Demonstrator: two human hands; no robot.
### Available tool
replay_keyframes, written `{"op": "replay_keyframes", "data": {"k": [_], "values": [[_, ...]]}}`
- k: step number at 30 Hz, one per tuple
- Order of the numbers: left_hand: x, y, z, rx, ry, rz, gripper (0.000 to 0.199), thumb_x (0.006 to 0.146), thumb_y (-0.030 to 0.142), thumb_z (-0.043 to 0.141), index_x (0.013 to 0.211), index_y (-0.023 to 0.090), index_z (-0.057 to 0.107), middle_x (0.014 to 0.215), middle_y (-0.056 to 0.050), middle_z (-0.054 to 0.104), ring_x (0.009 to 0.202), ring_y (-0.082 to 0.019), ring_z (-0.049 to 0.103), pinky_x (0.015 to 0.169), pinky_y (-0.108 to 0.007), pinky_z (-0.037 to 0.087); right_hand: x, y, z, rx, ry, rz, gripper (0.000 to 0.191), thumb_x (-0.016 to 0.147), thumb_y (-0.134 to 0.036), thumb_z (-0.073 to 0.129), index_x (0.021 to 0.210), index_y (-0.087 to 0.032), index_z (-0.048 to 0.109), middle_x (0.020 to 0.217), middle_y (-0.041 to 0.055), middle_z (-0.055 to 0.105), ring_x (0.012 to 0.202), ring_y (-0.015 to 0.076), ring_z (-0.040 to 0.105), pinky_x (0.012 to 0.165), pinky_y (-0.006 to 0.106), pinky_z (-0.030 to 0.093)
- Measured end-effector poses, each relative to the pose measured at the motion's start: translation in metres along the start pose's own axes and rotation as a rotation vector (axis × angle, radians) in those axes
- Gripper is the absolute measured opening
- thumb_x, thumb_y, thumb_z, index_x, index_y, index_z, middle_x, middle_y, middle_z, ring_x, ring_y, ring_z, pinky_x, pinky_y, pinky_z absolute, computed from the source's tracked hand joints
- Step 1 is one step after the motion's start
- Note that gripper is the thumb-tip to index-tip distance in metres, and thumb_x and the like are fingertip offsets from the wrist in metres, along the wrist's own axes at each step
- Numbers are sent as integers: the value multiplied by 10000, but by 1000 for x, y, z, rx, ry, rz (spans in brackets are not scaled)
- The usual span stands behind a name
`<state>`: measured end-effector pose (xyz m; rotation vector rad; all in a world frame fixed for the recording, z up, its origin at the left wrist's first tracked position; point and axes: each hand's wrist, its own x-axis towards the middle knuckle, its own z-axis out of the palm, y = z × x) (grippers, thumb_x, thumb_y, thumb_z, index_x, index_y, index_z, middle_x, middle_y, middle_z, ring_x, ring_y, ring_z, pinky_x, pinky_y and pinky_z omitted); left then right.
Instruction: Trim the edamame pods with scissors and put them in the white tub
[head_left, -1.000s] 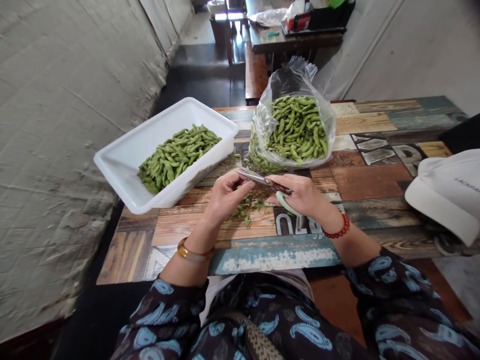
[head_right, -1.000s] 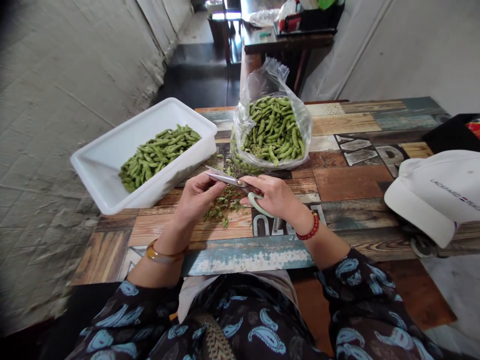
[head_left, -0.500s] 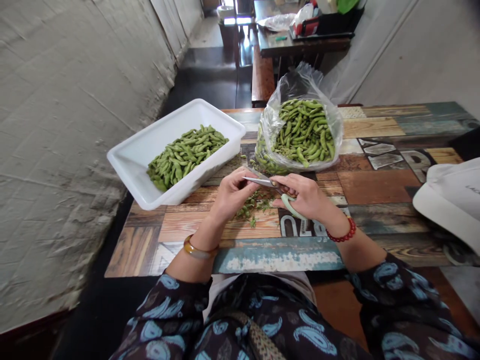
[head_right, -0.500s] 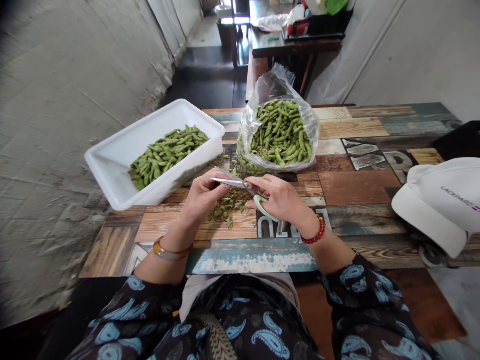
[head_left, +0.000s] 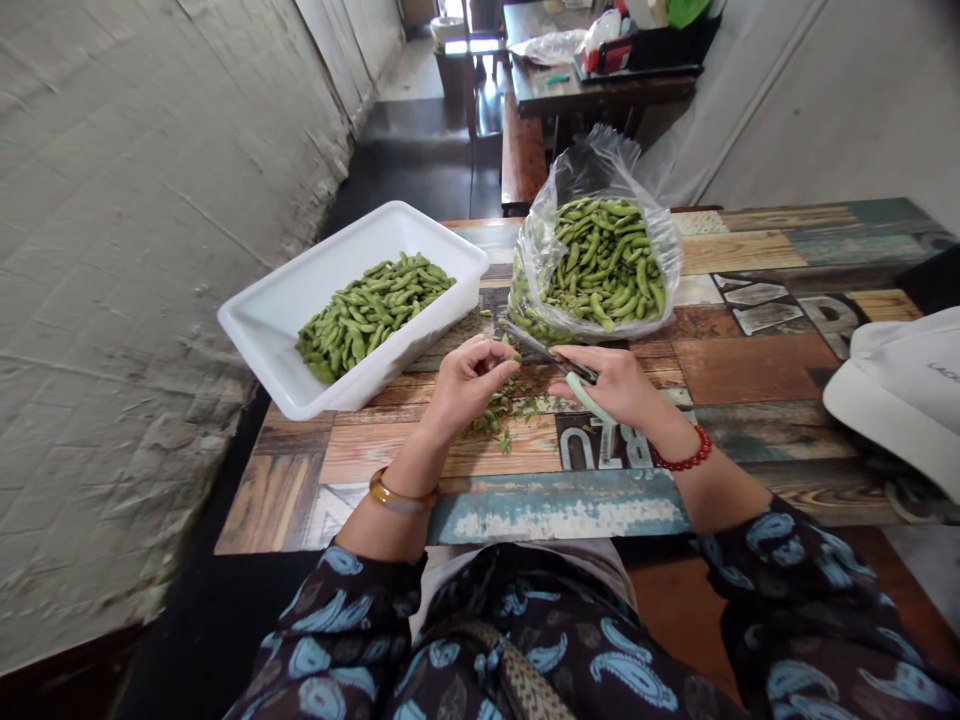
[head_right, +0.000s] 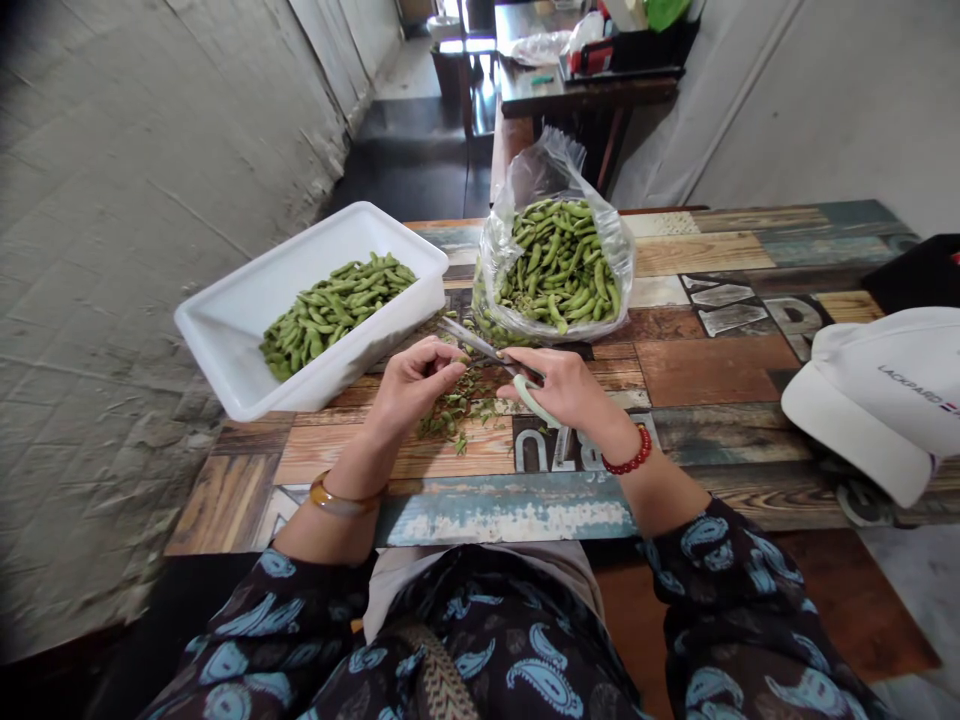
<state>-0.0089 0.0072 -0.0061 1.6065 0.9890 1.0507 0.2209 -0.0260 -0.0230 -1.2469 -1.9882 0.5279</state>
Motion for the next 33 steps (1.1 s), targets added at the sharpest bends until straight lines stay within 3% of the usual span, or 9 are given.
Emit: {"op": "replay_keyframes", "data": {"k": [4, 7, 13, 19, 27, 33], "values": [[0, 2, 1, -369, 19, -212, 262, 762, 362, 733, 825, 175, 561, 632, 40, 524, 511, -65, 388, 477, -208, 261, 1, 1, 2, 74, 56, 112, 444, 784, -428, 735, 1153, -182, 707, 1087, 80, 751, 936, 243, 714, 874, 361, 570], [0, 8, 0, -541, 35, -301, 311, 726, 337, 746, 818, 182, 493, 675, 24, 611, 474, -46, 405, 434, -177, 232, 1, -1, 2, 26, 73, 74, 487, 772, -431, 743, 1182, -176, 679, 1036, 85, 740, 835, 218, 701, 816, 363, 580], [0, 9, 0, -651, 105, -350, 339, 669, 278, 774, 948, 161, 621, 709, 3, 646, 477, -34, 422, 408, -163, 224, 0, -4, 4, -74, -14, -71, 525, 787, -383, 743, 1263, -214, 602, 958, 63, 667, 791, 201, 629, 774, 365, 563], [-2, 4, 5, -585, 19, -323, 293, 690, 327, 788, 889, 150, 667, 713, -7, 670, 475, -34, 430, 408, -173, 208, -1, -3, 7, -84, 6, -88, 545, 794, -406, 741, 1285, -223, 588, 962, 62, 645, 761, 188, 602, 743, 347, 554], [-6, 6, 9, -362, -105, -222, 300, 776, 417, 732, 894, 144, 698, 698, -26, 696, 549, -76, 509, 506, -197, 367, -1, -3, 9, -76, -13, -93, 514, 790, -412, 745, 1244, -212, 612, 863, 36, 630, 734, 184, 589, 698, 323, 539], [-7, 10, 9, -228, -114, -174, 293, 797, 426, 704, 826, 135, 688, 673, -20, 681, 524, -78, 492, 498, -208, 382, -1, -7, 7, -20, -25, -66, 517, 766, -415, 767, 1225, -216, 635, 961, 61, 687, 793, 198, 635, 753, 340, 557]]}}
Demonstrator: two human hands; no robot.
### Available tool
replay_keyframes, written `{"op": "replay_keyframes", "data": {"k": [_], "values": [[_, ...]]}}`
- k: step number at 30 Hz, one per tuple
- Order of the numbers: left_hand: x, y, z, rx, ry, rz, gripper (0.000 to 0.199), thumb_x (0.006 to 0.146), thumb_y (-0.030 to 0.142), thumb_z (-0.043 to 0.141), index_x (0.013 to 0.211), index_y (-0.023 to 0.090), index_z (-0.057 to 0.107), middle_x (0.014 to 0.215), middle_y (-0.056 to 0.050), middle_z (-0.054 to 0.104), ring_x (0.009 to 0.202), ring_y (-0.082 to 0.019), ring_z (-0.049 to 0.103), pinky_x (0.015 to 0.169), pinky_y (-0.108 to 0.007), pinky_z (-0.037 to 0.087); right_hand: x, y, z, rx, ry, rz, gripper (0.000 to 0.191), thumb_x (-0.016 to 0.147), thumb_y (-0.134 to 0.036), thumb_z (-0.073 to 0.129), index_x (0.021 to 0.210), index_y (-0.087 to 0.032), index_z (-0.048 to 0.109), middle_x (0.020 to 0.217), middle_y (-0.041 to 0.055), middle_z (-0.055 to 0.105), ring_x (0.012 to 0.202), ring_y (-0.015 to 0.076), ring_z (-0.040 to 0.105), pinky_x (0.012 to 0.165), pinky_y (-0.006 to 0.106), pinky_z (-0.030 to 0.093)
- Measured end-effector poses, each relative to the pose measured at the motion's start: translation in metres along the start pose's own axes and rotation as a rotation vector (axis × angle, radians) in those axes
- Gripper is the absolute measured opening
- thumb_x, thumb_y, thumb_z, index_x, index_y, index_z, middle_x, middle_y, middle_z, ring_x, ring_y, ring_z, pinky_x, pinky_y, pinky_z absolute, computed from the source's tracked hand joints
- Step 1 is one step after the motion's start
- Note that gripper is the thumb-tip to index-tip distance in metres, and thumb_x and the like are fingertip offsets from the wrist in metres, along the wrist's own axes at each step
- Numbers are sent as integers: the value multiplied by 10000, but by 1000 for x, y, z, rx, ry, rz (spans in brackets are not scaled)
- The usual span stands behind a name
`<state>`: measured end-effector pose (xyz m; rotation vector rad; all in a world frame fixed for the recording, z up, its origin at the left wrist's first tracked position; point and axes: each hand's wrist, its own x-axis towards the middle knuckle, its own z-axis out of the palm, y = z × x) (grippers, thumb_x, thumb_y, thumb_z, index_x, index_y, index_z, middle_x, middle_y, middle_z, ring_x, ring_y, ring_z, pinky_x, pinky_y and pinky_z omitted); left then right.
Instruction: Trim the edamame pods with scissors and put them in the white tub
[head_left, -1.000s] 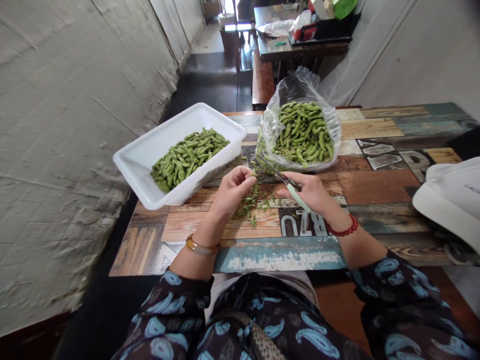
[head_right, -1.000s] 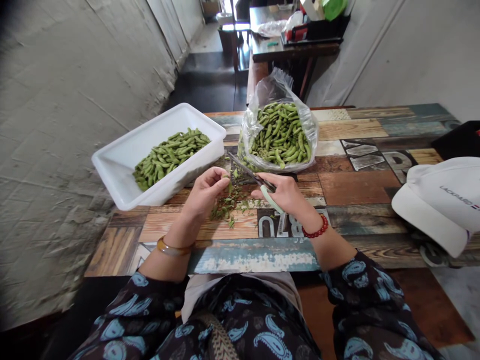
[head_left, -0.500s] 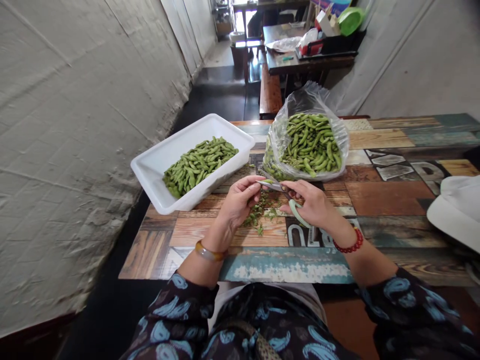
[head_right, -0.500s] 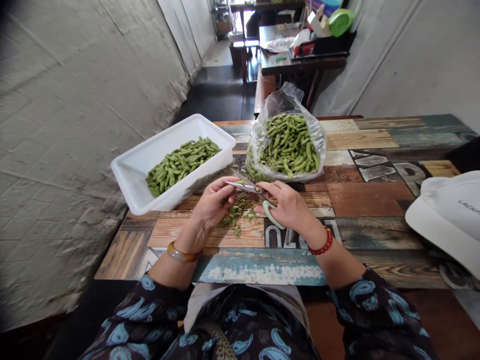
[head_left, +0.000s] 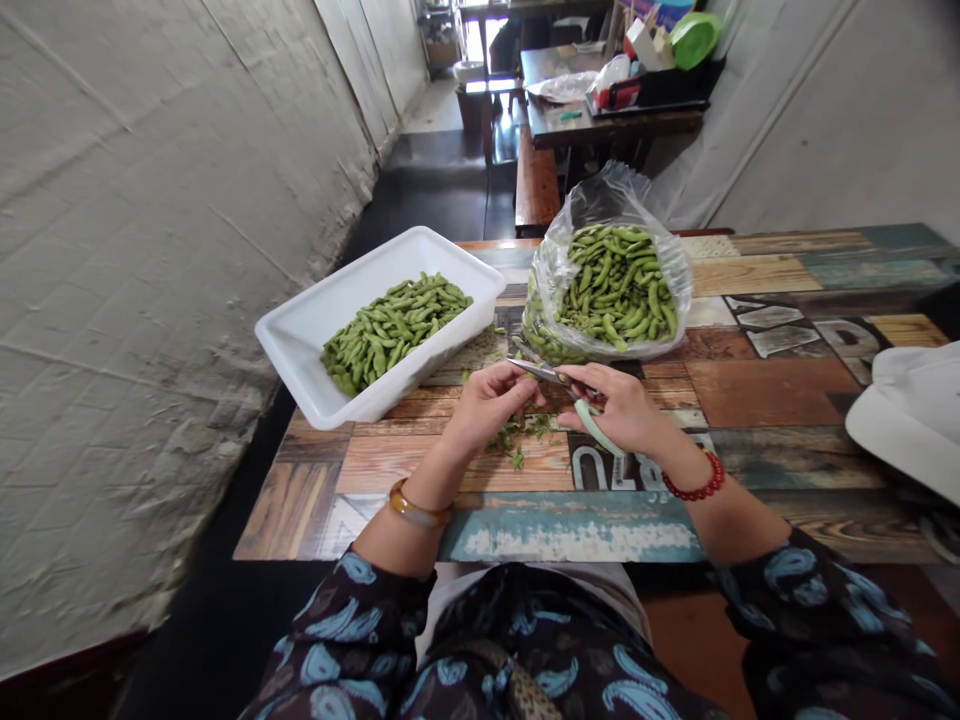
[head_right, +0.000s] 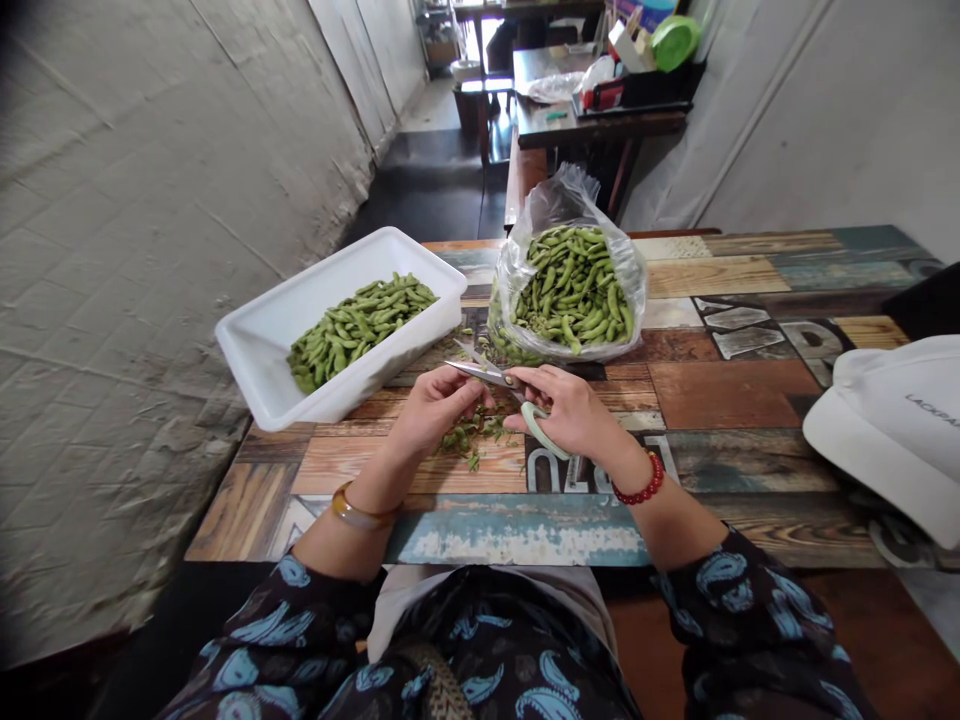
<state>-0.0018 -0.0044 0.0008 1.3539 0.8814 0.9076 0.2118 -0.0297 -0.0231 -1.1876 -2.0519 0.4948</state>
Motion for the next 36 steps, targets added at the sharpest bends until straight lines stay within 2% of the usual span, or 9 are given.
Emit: {"op": "replay_keyframes", "data": {"k": [6, 12, 16, 20, 23, 28, 36], "values": [[-1, 2, -1, 53, -4, 11, 242, 812, 367, 687, 800, 129, 648, 678, -13, 669, 516, -66, 476, 487, -195, 364, -2, -1, 0, 29, -14, 10, 493, 774, -427, 763, 1199, -195, 666, 1012, 91, 722, 880, 237, 690, 795, 352, 575], [1, -2, 2, -82, -30, -23, 229, 823, 348, 667, 813, 141, 571, 727, -8, 665, 465, -45, 449, 448, -180, 341, -3, 4, 2, 12, -10, 7, 467, 801, -418, 737, 1205, -192, 674, 1032, 104, 742, 922, 259, 709, 844, 362, 573], [4, -3, 0, -382, 3, -95, 145, 821, 267, 624, 847, 172, 518, 742, -2, 658, 460, -50, 466, 414, -161, 289, 1, 0, 3, 88, 59, 129, 440, 782, -413, 745, 1154, -184, 695, 1025, 97, 747, 913, 252, 707, 851, 363, 565], [5, -1, 0, -779, 60, -183, 79, 809, 210, 583, 848, 162, 534, 818, -31, 652, 608, -78, 572, 520, -169, 424, 6, -11, 10, 288, 109, 307, 517, 758, -416, 753, 1202, -172, 646, 910, 57, 737, 795, 195, 687, 792, 332, 557], [4, 0, 6, -911, 125, -176, 36, 835, 189, 552, 841, 154, 556, 846, -44, 645, 677, -92, 598, 566, -181, 456, 6, -17, 21, 393, 87, 315, 585, 734, -398, 774, 1246, -183, 590, 909, 41, 720, 768, 171, 672, 756, 310, 550], [0, -1, 16, -975, 124, -145, 73, 872, 184, 519, 822, 156, 564, 878, -52, 646, 718, -106, 606, 608, -206, 473, 5, -20, 37, 493, 65, 307, 560, 726, -385, 782, 1204, -198, 557, 851, 13, 682, 728, 153, 640, 703, 296, 540], [0, -3, 20, -945, 110, -155, 77, 870, 197, 522, 817, 162, 565, 900, -53, 652, 758, -115, 618, 670, -221, 498, 11, -30, 32, 755, 61, 403, 572, 660, -362, 826, 1134, -215, 541, 818, -5, 658, 762, 151, 638, 713, 289, 529]]}}
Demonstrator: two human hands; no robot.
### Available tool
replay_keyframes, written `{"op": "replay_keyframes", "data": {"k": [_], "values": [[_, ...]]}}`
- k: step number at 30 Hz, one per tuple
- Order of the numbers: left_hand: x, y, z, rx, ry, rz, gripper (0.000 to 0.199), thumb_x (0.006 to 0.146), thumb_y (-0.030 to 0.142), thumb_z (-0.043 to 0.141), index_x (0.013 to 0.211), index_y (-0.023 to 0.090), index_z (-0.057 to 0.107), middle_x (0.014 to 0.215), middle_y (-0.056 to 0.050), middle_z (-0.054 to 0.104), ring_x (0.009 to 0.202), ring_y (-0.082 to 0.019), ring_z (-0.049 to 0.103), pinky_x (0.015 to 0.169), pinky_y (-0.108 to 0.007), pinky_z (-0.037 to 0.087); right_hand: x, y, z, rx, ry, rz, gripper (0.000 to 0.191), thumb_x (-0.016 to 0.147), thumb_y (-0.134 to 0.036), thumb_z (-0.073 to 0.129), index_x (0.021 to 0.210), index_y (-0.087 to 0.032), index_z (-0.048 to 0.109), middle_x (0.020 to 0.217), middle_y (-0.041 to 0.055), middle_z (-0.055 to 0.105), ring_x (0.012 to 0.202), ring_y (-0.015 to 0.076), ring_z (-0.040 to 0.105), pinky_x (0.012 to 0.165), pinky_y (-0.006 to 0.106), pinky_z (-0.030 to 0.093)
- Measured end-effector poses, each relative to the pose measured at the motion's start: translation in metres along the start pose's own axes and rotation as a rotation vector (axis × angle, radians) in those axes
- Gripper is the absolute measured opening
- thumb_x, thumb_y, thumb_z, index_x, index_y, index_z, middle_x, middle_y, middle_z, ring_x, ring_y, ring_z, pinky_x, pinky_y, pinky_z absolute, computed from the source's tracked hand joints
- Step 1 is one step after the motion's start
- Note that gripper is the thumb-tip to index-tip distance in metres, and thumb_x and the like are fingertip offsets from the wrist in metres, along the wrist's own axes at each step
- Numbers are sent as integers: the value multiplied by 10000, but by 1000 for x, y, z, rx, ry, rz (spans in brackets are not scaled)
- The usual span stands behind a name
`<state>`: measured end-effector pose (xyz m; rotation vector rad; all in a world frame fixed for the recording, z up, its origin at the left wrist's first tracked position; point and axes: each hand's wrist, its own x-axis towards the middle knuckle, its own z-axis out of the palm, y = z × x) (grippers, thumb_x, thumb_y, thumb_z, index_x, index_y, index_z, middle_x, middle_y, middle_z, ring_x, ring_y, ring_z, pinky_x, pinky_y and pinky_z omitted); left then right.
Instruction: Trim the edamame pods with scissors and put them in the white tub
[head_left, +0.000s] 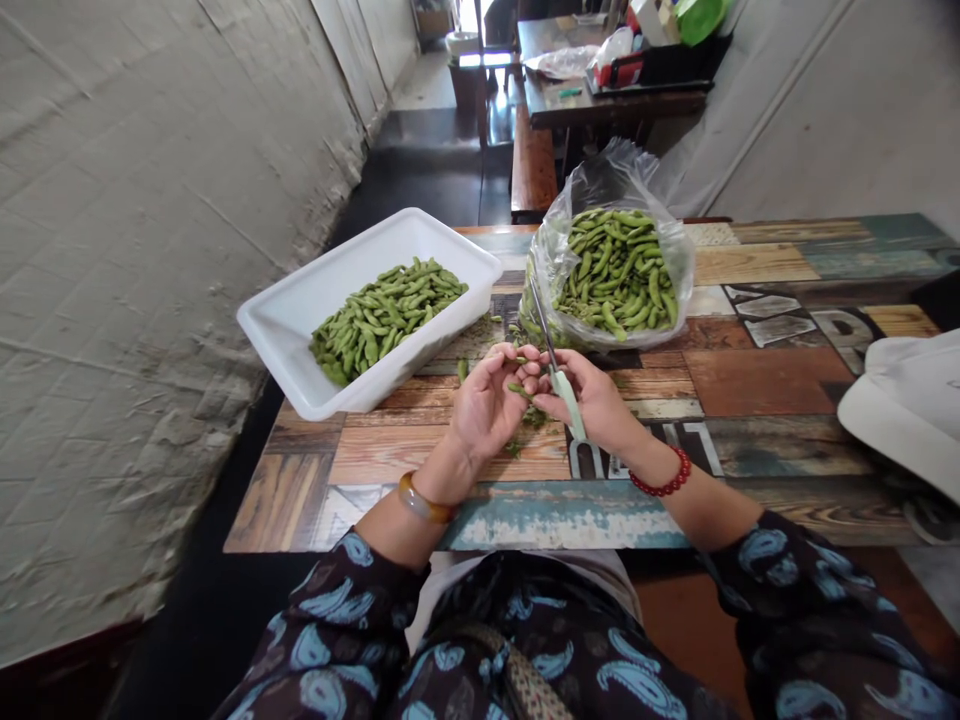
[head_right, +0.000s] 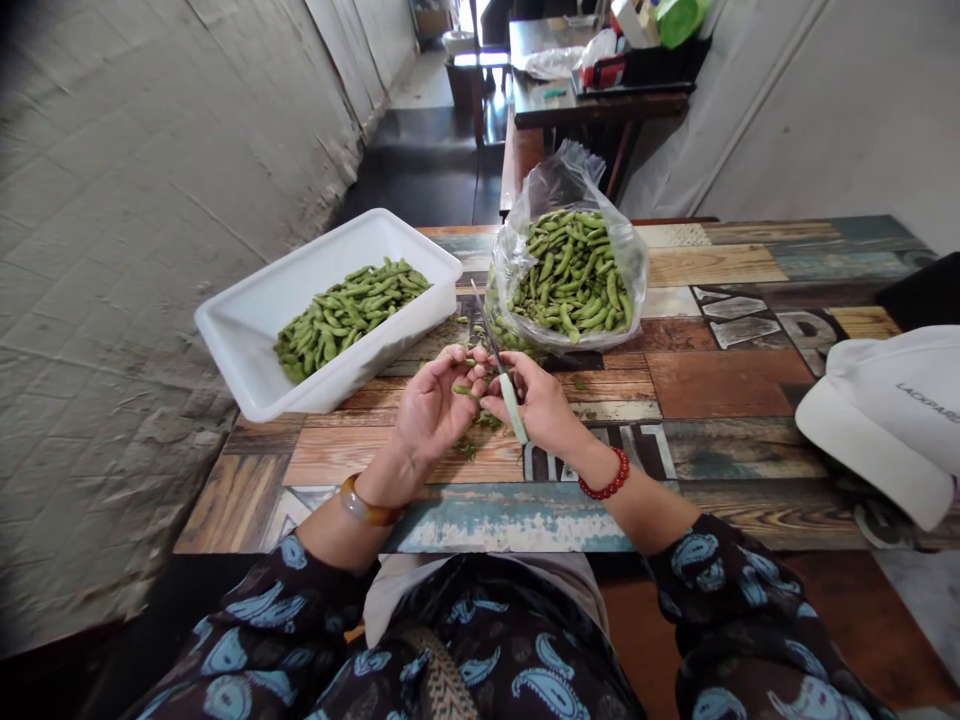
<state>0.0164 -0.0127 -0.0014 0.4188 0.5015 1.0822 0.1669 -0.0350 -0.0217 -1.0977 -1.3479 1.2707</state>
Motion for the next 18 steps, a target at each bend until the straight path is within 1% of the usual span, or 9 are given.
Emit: {"op": "replay_keyframes", "data": {"k": [3, 5, 7, 9, 10, 11, 13, 15, 18], "values": [[3, 7, -2, 57, 18, 29, 116, 876, 228, 521, 784, 166, 558, 952, -56, 664, 841, -136, 638, 763, -257, 525, -1, -3, -3, 78, 5, 40, 533, 663, -329, 826, 1111, -211, 561, 787, -22, 637, 688, 121, 593, 646, 263, 500], [6, 12, -5, 116, 46, 78, 177, 869, 243, 535, 713, 161, 540, 945, -51, 664, 861, -138, 637, 784, -263, 528, -2, -7, -7, 165, 12, 51, 491, 695, -315, 805, 1113, -212, 568, 773, -31, 621, 651, 101, 558, 605, 246, 475], [8, 15, -8, 220, 72, 109, 176, 830, 227, 587, 676, 150, 551, 878, -38, 651, 772, -114, 617, 711, -235, 516, -3, -13, -11, 259, 42, 55, 471, 710, -313, 796, 1111, -213, 569, 778, -34, 610, 639, 92, 542, 582, 236, 461], [8, 14, -8, 366, 65, 83, 58, 774, 199, 652, 765, 143, 638, 782, -15, 622, 633, -82, 552, 582, -199, 455, -4, -19, -14, 328, 74, 63, 467, 701, -325, 806, 1086, -213, 567, 785, -36, 600, 623, 85, 536, 560, 231, 452], [7, 12, -8, 443, 44, 57, 113, 754, 196, 683, 855, 147, 678, 734, 0, 600, 573, -67, 504, 522, -187, 401, -4, -21, -15, 348, 84, 69, 467, 695, -335, 812, 1073, -214, 566, 786, -37, 596, 612, 81, 533, 551, 229, 450], [5, 9, -8, 514, 13, 33, 208, 743, 208, 713, 943, 154, 699, 696, 13, 580, 530, -57, 456, 481, -182, 344, -5, -22, -15, 357, 90, 72, 468, 692, -345, 816, 1064, -215, 565, 785, -39, 592, 604, 79, 530, 546, 227, 450], [2, 4, -6, 629, -52, 17, 306, 746, 274, 751, 1028, 163, 711, 640, 27, 546, 480, -43, 367, 445, -192, 249, -4, -22, -16, 349, 93, 72, 471, 689, -365, 818, 1058, -219, 565, 779, -40, 590, 607, 81, 533, 547, 226, 457], [-1, 0, -5, 702, -102, 35, 301, 757, 346, 757, 989, 157, 720, 586, 34, 518, 458, -40, 312, 441, -209, 203, -4, -18, -16, 313, 73, 71, 486, 688, -384, 818, 1072, -225, 565, 778, -38, 600, 620, 90, 541, 564, 233, 473], [-2, -2, -4, 760, -104, 95, 257, 749, 385, 766, 811, 148, 687, 545, 37, 494, 467, -50, 337, 453, -214, 222, -3, -11, -18, 172, 31, 54, 522, 687, -404, 815, 1111, -225, 571, 788, -28, 625, 647, 107, 559, 598, 250, 489]]}}
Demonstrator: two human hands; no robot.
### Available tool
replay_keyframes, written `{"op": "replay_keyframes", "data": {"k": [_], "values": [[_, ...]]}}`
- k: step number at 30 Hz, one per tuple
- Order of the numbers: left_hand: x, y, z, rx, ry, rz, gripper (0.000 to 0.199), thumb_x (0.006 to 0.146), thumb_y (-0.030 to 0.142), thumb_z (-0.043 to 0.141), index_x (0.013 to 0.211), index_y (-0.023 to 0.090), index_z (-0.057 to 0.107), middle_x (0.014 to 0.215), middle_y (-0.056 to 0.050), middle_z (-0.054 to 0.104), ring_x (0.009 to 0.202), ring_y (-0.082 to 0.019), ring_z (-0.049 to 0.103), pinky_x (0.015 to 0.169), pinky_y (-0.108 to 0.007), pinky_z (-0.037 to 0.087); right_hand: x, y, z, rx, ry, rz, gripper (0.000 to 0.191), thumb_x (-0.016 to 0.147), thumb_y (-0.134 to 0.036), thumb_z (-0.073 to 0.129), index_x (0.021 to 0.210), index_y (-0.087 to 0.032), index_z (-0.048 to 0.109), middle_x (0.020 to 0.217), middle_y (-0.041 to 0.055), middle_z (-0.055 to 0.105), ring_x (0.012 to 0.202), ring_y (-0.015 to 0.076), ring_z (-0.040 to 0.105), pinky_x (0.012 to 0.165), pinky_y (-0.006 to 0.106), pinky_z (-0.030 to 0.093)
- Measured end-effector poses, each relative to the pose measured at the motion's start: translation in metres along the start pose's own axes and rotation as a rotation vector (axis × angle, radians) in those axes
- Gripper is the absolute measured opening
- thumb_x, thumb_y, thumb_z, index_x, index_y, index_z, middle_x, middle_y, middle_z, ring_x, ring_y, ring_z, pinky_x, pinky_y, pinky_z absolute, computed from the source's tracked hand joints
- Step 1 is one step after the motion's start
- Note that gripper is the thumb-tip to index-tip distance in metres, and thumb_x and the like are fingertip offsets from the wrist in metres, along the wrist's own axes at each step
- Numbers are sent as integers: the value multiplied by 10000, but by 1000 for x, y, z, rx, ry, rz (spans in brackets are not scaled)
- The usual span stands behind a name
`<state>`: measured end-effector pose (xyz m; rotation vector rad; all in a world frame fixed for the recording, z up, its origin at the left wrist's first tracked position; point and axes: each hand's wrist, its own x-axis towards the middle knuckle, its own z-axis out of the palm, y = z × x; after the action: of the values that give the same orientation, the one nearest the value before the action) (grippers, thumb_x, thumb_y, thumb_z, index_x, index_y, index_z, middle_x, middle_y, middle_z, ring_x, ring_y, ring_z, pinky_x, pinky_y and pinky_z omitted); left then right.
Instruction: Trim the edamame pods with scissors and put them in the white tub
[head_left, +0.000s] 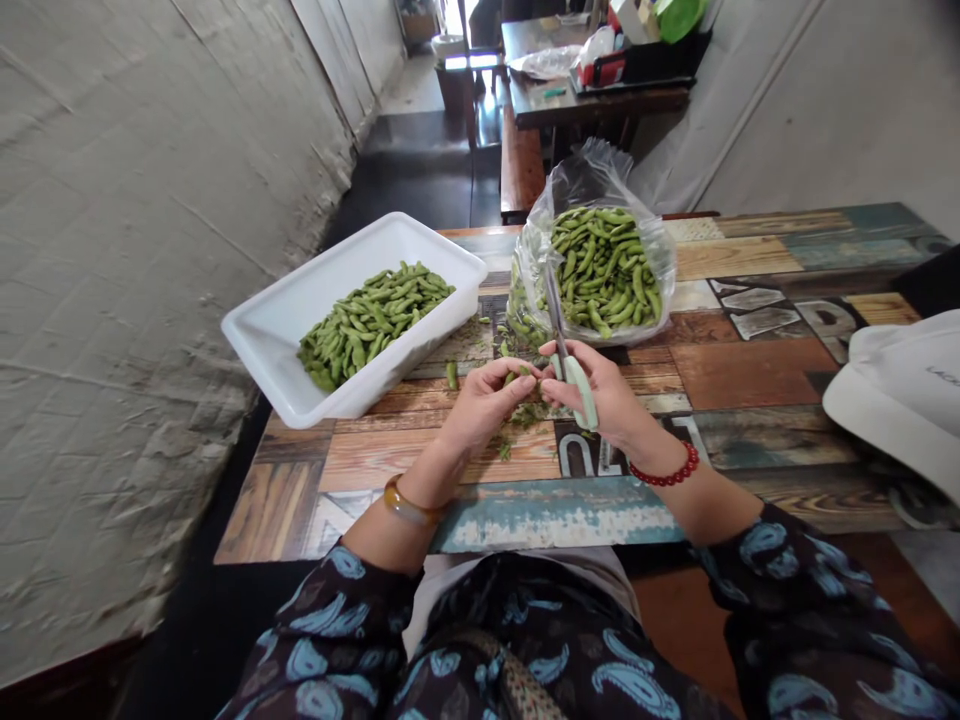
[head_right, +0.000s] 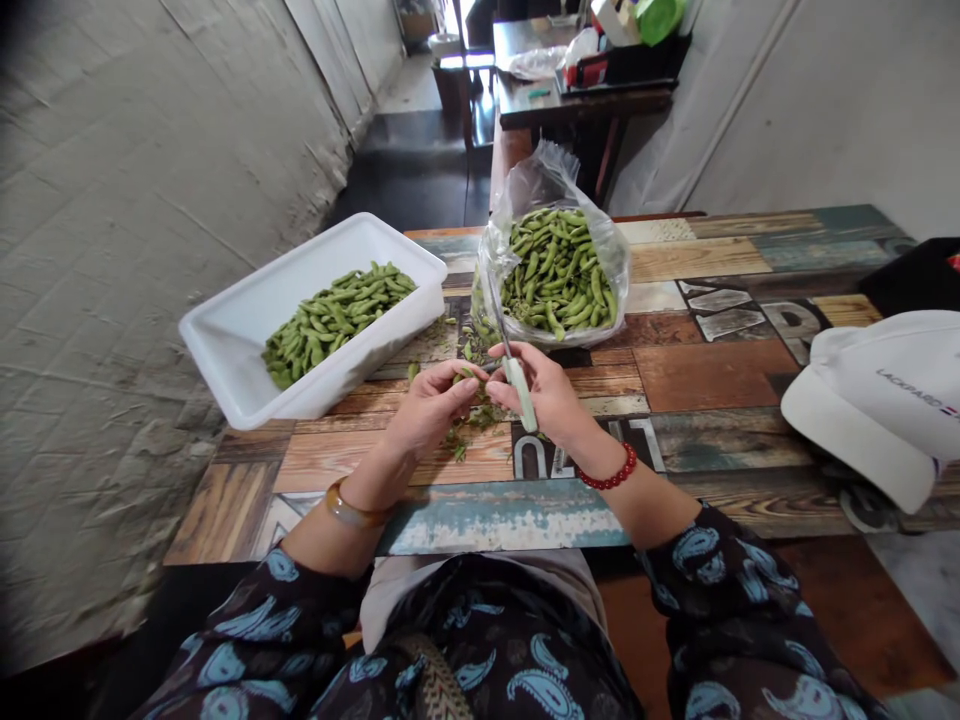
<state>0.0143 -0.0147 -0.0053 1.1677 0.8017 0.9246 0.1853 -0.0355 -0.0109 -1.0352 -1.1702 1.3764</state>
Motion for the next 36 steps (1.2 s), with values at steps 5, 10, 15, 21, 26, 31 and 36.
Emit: {"op": "replay_keyframes", "data": {"k": [5, 10, 15, 21, 26, 31, 36], "values": [[0, 4, -4, 5, 46, -4, 273, 749, 387, 763, 739, 161, 610, 560, 49, 483, 463, -52, 335, 457, -210, 232, 0, 3, -11, -498, 24, -155, 538, 743, -452, 760, 1193, -206, 598, 839, 16, 648, 700, 145, 587, 681, 300, 515], [2, 3, -12, 24, 92, 66, 237, 738, 356, 767, 848, 157, 701, 716, 1, 613, 563, -78, 417, 518, -209, 304, -3, 2, -17, -826, -72, -392, 561, 749, -459, 752, 1219, -206, 579, 983, 76, 656, 785, 200, 604, 715, 347, 542], [2, 2, -16, 146, 80, 143, 247, 826, 393, 670, 884, 159, 723, 750, -18, 631, 673, -117, 480, 606, -214, 373, -4, -1, -18, -905, -147, -436, 546, 785, -422, 733, 1246, -188, 556, 994, 88, 639, 805, 208, 591, 743, 352, 533], [1, 13, -14, 310, 23, 201, 221, 852, 352, 633, 814, 155, 725, 779, -25, 645, 748, -139, 523, 731, -235, 417, -4, -7, -23, -953, -181, -443, 540, 779, -411, 743, 1246, -208, 562, 993, 75, 633, 785, 199, 573, 754, 349, 520], [1, 18, -13, 353, -11, 188, 234, 852, 354, 628, 778, 156, 729, 722, -18, 614, 698, -134, 489, 687, -227, 400, -5, -7, -24, -941, -188, -449, 560, 770, -422, 752, 1257, -214, 570, 989, 73, 631, 772, 196, 570, 738, 337, 519], [1, 18, -14, 370, -15, 202, 226, 853, 349, 624, 809, 163, 745, 713, -16, 608, 696, -135, 498, 696, -232, 407, -4, -5, -26, -925, -197, -448, 510, 788, -435, 740, 1221, -204, 599, 910, 57, 620, 715, 177, 548, 663, 312, 508], [-1, 18, -14, 336, -1, 164, 236, 839, 362, 636, 748, 157, 706, 610, 2, 540, 678, -139, 493, 635, -227, 387, -4, 0, -29, -953, -165, -462, 467, 811, -440, 718, 1209, -209, 634, 866, 54, 655, 704, 186, 582, 681, 328, 524]]}}
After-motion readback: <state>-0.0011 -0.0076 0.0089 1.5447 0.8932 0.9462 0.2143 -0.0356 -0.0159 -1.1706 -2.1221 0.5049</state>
